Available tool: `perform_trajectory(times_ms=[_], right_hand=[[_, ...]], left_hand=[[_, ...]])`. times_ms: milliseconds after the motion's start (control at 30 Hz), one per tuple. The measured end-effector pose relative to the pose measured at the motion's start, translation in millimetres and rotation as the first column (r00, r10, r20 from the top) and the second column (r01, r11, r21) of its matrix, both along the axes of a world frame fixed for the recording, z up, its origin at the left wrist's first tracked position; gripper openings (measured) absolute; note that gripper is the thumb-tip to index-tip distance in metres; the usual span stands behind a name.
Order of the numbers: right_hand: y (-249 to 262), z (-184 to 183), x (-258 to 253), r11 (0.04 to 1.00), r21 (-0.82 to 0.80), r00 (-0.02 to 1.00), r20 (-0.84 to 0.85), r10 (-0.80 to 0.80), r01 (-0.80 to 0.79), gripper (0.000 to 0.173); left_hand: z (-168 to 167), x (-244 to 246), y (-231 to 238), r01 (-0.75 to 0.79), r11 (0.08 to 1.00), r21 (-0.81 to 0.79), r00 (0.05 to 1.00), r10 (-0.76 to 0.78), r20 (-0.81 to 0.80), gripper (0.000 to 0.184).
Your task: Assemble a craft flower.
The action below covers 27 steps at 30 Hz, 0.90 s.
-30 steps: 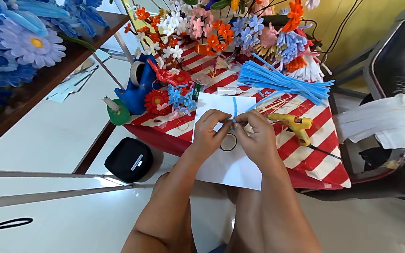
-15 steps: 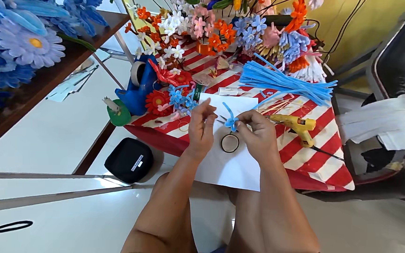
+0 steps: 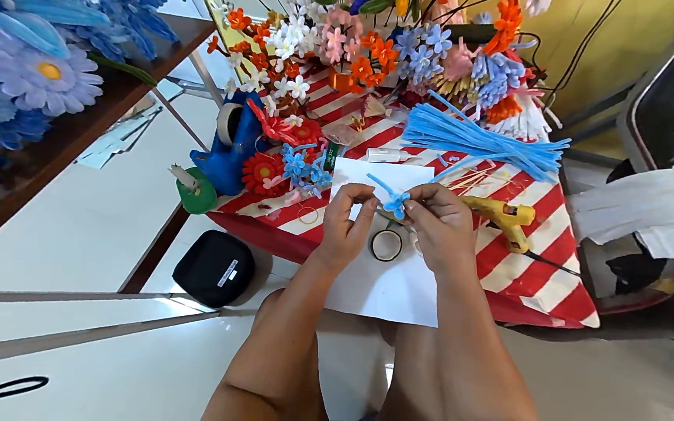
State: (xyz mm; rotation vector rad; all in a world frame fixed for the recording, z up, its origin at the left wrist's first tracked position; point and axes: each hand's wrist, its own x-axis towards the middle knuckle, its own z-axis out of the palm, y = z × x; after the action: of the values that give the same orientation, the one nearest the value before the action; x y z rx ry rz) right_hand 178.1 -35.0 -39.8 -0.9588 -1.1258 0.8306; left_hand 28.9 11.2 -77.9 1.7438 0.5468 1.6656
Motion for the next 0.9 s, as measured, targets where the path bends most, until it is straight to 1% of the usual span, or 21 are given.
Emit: perform_trajectory(times_ms=[67, 100, 167, 233, 400, 633, 900], right_hand=[[-1, -1, -1, 1.000, -0.002, 1.000, 0.007, -0.005, 0.005, 0.016], [-1, -1, -1, 1.000, 0.000, 1.000, 0.006, -0.005, 0.005, 0.016], [0, -1, -2, 1.000, 0.008, 1.000, 0.006, -0.007, 0.007, 0.017], [-1, -1, -3, 1.000, 0.012, 1.000, 0.025, -0.011, 0.010, 0.017], [0, -4, -3, 1.000, 0.018, 0.995, 0.091, -0.027, 0.026, 0.016], [-1, -3, 1, 1.000, -0.010, 0.992, 0.129, 0.006, -0.005, 0.021], [-1, 0, 1, 0.999, -0.020, 0.988, 0.151, -0.024, 0.028, 0.020]], left_hand=[[8, 2, -9, 0.050, 0.996, -0.070, 0.999, -0.050, 0.001, 0.022], [7, 2, -9, 0.090, 0.993, -0.076, 0.996, -0.090, 0.009, 0.023], [-3, 2, -3, 0.168, 0.985, -0.045, 0.986, -0.167, 0.028, 0.020], [-6, 3, -1, 0.202, 0.977, -0.067, 0.978, -0.197, 0.064, 0.018], [-4, 7, -1, 0.190, 0.977, -0.099, 0.980, -0.183, 0.079, 0.015], [-2, 11, -1, 0.198, 0.967, -0.157, 0.976, -0.180, 0.123, 0.015], [0, 13, -4, 0.180, 0.972, -0.148, 0.981, -0.166, 0.101, 0.015]])
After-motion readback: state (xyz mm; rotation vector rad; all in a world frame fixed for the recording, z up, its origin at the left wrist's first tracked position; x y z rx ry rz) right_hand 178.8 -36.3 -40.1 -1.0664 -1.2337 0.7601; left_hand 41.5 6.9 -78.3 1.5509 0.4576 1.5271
